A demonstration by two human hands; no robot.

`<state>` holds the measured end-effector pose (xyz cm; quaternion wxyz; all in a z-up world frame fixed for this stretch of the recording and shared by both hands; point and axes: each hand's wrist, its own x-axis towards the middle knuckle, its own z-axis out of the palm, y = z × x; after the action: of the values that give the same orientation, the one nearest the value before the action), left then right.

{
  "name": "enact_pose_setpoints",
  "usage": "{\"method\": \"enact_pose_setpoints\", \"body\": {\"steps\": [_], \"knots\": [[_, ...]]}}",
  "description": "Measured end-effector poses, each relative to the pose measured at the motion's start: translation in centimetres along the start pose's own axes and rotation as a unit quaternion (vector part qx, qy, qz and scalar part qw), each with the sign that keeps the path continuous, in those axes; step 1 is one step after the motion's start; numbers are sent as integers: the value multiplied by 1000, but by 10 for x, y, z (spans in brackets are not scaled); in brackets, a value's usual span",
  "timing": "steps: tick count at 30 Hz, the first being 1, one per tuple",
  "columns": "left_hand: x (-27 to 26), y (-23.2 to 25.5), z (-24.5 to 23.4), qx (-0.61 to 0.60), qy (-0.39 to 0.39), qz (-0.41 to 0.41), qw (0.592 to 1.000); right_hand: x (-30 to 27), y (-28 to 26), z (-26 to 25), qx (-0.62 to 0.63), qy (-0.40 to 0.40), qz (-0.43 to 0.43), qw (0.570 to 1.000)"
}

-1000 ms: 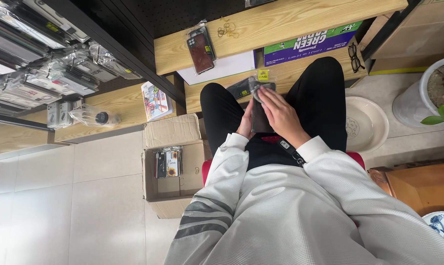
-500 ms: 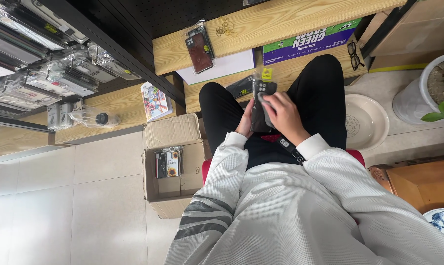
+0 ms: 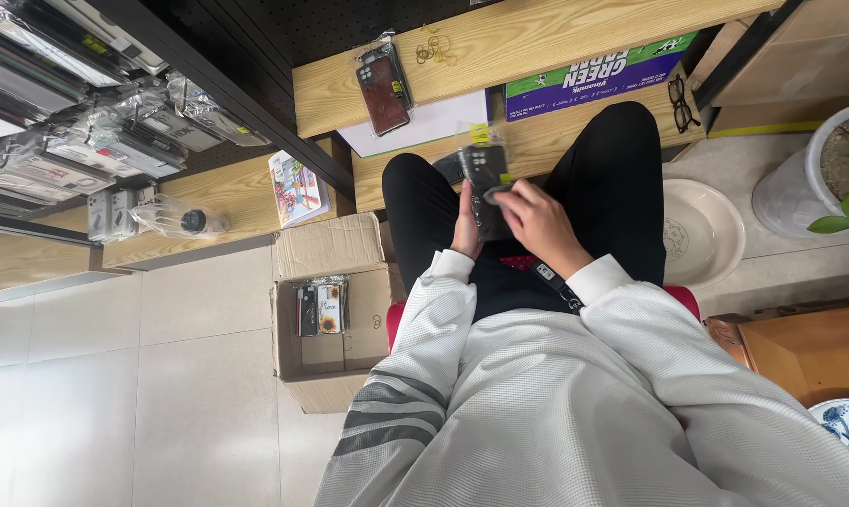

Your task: Cleaning multiple mobile phone cases with a cloth at a service desk.

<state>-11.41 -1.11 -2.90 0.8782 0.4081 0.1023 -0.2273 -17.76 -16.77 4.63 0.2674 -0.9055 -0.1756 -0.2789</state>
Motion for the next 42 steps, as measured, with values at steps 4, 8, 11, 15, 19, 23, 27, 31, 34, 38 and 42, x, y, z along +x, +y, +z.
{"method": "enact_pose_setpoints", "body": {"steps": [4, 8, 11, 15, 19, 23, 27, 31, 34, 38, 42], "knots": [[-13, 14, 22, 56, -34, -23, 998, 9, -3, -26, -17, 36, 44, 998], [-48, 29, 59, 51, -32, -26, 998, 12, -3, -34, -28, 41, 57, 997], [-15, 10, 21, 8, -7, -5, 1000, 6, 3, -21, 6, 3, 39, 999], [-3, 20, 7, -20, 28, 45, 998, 3, -5, -12, 31, -41, 9, 999], [-2, 14, 5, -2, 41, 36, 999, 4, 1, -17, 11, -33, 26, 999], [-48, 33, 52, 27, -11, -14, 999, 7, 5, -30, -3, 20, 62, 998], [-53, 35, 58, 28, -23, -2, 999, 8, 5, -29, -12, 26, 57, 998], [1, 5, -4, 38, -18, 9, 999, 8, -4, -23, 21, -10, 42, 999], [9, 0, -10, 33, -12, 3, 999, 8, -2, -24, 25, 10, 51, 998], [-33, 24, 43, 23, -26, -34, 999, 9, 4, -29, 16, 64, 83, 994], [-40, 25, 49, 27, -37, -69, 997, 9, 3, -28, 14, 90, 91, 992]]}}
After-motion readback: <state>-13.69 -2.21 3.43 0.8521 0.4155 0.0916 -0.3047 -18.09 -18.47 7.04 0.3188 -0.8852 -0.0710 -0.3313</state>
